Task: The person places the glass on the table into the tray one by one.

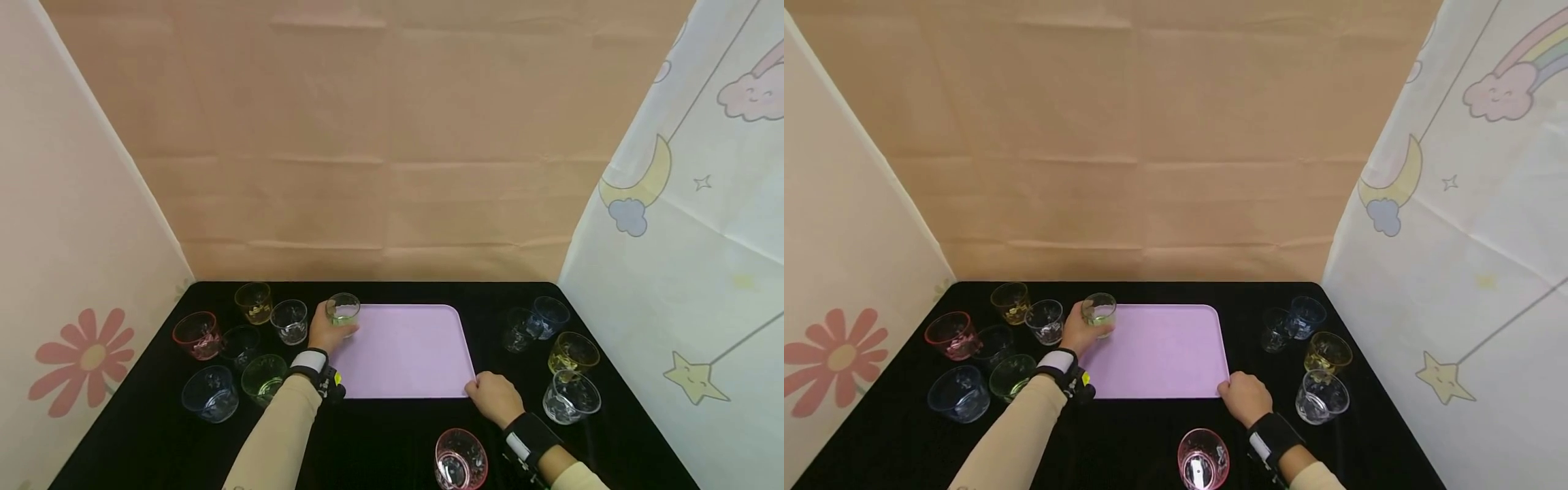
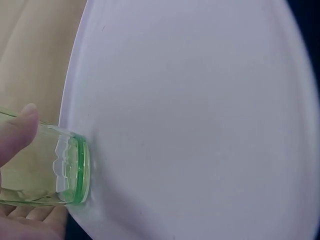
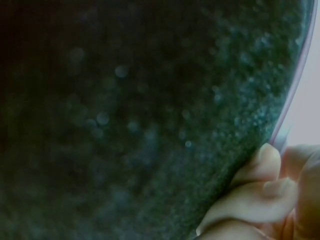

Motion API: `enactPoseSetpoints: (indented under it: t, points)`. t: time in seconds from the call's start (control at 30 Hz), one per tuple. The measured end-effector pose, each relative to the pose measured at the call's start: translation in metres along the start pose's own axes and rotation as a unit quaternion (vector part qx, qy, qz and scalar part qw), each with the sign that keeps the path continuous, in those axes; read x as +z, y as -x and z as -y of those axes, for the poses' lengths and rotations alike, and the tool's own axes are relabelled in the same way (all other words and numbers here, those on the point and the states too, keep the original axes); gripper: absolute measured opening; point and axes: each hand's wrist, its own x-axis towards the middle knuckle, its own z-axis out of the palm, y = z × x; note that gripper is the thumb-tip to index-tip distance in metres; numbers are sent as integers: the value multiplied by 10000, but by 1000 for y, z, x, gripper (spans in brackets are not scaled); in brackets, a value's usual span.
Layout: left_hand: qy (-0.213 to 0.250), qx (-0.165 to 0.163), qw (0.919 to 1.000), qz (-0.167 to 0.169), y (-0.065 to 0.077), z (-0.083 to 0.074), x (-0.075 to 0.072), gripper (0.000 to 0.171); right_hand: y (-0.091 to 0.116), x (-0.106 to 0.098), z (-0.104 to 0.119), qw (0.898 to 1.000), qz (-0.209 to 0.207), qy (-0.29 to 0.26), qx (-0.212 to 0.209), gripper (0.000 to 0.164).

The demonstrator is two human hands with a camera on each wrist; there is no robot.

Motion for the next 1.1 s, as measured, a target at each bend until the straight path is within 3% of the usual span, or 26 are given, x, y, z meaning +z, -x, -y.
enactPoseSetpoints:
  t: [0.6, 1.1]
  points:
    - [22, 52, 9995, -313, -14, 2, 10, 83, 2, 0, 2, 10000, -50, 1, -15, 35]
    - [56, -35, 9999, -120, -19, -4, 8, 85, 0, 0, 4, 9999, -32, -20, 114, 35]
